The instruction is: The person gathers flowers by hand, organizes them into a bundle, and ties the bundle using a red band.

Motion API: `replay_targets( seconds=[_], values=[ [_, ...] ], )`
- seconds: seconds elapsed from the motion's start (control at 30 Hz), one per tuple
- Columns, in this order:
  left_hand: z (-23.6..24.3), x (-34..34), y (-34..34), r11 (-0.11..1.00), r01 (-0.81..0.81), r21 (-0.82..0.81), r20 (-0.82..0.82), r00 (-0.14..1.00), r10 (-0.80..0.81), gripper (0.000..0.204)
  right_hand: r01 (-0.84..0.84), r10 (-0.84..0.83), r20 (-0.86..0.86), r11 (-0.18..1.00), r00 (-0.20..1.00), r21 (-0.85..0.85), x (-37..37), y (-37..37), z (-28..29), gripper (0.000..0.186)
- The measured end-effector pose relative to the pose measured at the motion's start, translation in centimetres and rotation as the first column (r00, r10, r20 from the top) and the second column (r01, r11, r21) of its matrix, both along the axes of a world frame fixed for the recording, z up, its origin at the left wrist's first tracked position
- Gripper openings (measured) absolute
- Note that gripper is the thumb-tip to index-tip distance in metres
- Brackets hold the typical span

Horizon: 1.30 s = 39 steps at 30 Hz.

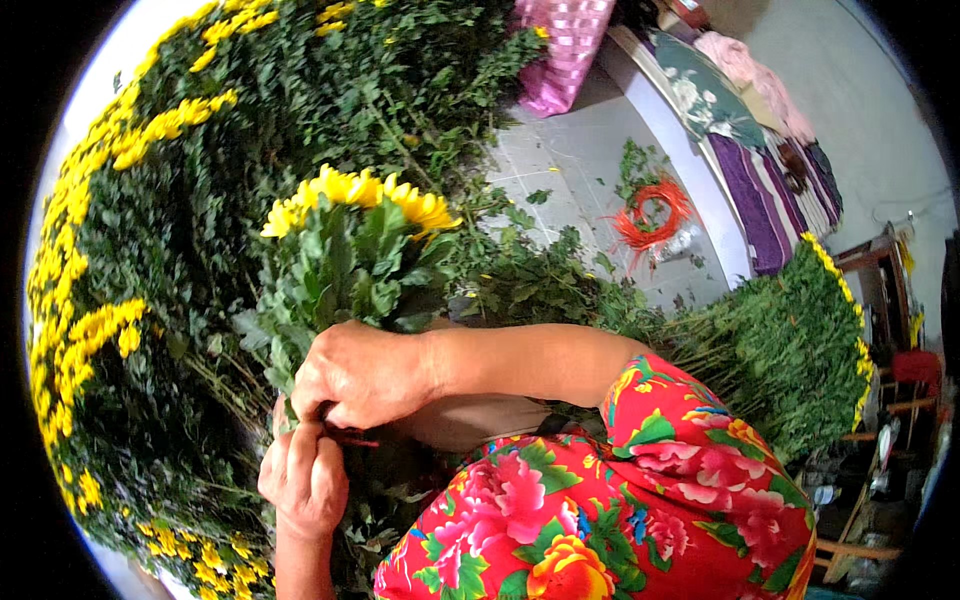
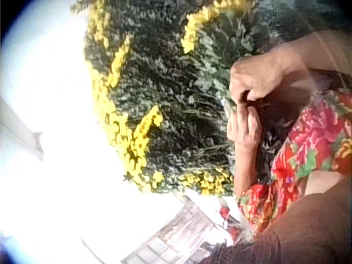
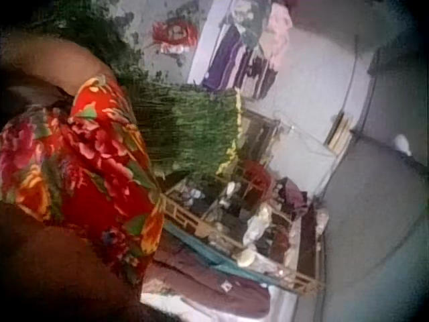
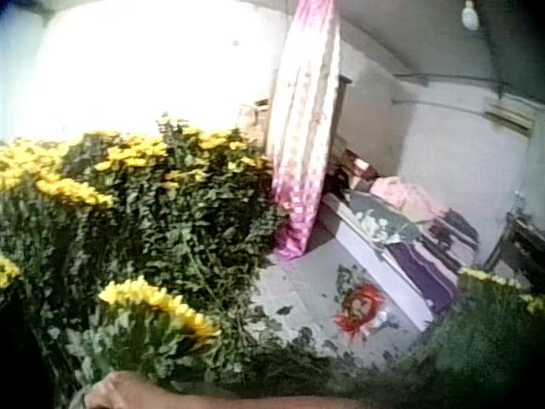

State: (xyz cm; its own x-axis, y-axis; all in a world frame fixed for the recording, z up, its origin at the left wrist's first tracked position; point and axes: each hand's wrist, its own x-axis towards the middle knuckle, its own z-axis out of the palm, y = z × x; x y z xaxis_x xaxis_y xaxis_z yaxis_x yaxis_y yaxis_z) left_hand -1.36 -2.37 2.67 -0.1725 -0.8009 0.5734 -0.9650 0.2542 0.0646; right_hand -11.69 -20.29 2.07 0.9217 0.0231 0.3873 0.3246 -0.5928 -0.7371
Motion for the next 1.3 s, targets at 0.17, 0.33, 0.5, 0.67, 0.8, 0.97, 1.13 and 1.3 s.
replay_targets(
  seconds=[0.17,0.33,0.5,0.67,0.8,0.97,1.13,1.3],
  values=[
    [-1.2,0.1,0.8,0.995,-0.095,-0.029,-0.053,0.994,0.093,0.025,0.067,-0.073,0.079,0.995,0.994,0.075,-0.7,0.8,-0.5,0.006],
    [0.1,-0.4,0.6,0.959,-0.268,0.092,-0.074,0.959,0.275,0.02,0.146,-0.149,0.136,0.989,0.979,0.032,-0.6,1.3,-0.7,0.008],
    [1.5,-0.6,1.1,0.918,-0.269,0.292,0.006,0.96,0.28,0.017,0.206,-0.201,0.087,0.977,0.976,-0.056,-0.5,1.9,-0.8,0.009],
    [1.4,-1.5,3.3,0.818,-0.15,0.556,0.015,0.985,0.17,0.014,0.252,-0.25,0.029,0.958,0.968,-0.138,-0.6,2.7,-1.2,0.012],
    [1.8,-1.0,3.6,0.847,-0.072,0.526,-0.084,0.987,0.136,0.028,0.269,-0.272,-0.001,0.952,0.962,-0.149,-1.0,2.8,-1.1,0.014],
    [3.2,-2.3,3.2,0.906,-0.145,0.399,-0.55,0.752,0.363,0.046,0.24,-0.257,0.184,0.964,0.949,0.112,-1.1,1.6,-2.3,0.015],
    [2.6,-4.3,1.9,0.74,-0.251,0.624,-0.297,0.8,0.522,0.112,-0.033,-0.077,0.218,0.887,0.973,0.462,-5.0,3.5,-1.0,0.021],
    [1.8,-4.4,0.1,0.721,-0.2,0.663,-0.464,0.646,0.606,0.113,-0.189,0.292,-0.18,0.878,0.939,0.439,-9.6,5.5,-6.8,0.029]
  ],
)
